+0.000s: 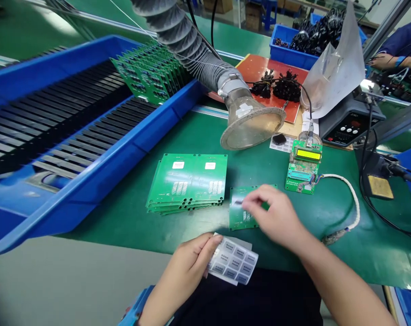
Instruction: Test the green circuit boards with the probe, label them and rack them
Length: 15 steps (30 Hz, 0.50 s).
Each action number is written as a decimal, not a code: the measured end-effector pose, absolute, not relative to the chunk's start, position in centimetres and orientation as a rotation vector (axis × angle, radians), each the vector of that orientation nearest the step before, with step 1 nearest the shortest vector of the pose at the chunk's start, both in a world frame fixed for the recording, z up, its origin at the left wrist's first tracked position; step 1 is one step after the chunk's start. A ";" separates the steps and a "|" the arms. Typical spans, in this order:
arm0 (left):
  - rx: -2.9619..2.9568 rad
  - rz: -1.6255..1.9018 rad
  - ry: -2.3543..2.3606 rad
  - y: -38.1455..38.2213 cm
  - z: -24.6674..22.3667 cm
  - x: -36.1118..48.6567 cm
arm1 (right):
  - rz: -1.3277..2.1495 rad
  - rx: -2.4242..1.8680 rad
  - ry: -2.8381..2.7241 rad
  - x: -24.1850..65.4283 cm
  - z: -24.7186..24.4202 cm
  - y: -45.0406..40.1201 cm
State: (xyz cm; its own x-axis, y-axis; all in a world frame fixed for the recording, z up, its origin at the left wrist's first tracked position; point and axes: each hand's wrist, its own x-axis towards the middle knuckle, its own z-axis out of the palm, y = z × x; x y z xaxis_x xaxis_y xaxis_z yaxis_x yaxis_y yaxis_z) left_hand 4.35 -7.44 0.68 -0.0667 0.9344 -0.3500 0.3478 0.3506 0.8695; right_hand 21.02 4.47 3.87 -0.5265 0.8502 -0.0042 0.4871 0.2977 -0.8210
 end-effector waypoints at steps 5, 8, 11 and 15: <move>0.988 0.675 1.440 -7.2 0.5 4.7 | 1.022 -1.465 -2.552 20.5 2.9 9.5; 0.983 0.751 1.477 -6.7 0.2 5.0 | 0.967 -1.478 -2.717 19.2 2.2 9.8; 0.937 0.753 1.472 -6.4 -0.1 4.9 | 0.923 -1.477 -2.750 18.4 1.8 9.2; 0.878 0.689 1.441 -6.1 -0.4 4.8 | 0.721 -1.436 -2.816 17.9 1.9 8.0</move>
State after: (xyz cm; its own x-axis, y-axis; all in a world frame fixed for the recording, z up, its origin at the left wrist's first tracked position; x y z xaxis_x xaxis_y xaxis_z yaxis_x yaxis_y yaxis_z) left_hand 4.75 -6.11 -0.36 0.0405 0.8419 -0.5381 0.1097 0.5315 0.8399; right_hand 17.88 7.99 1.89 -0.6034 0.7451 -0.2841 0.7899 0.5098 -0.3408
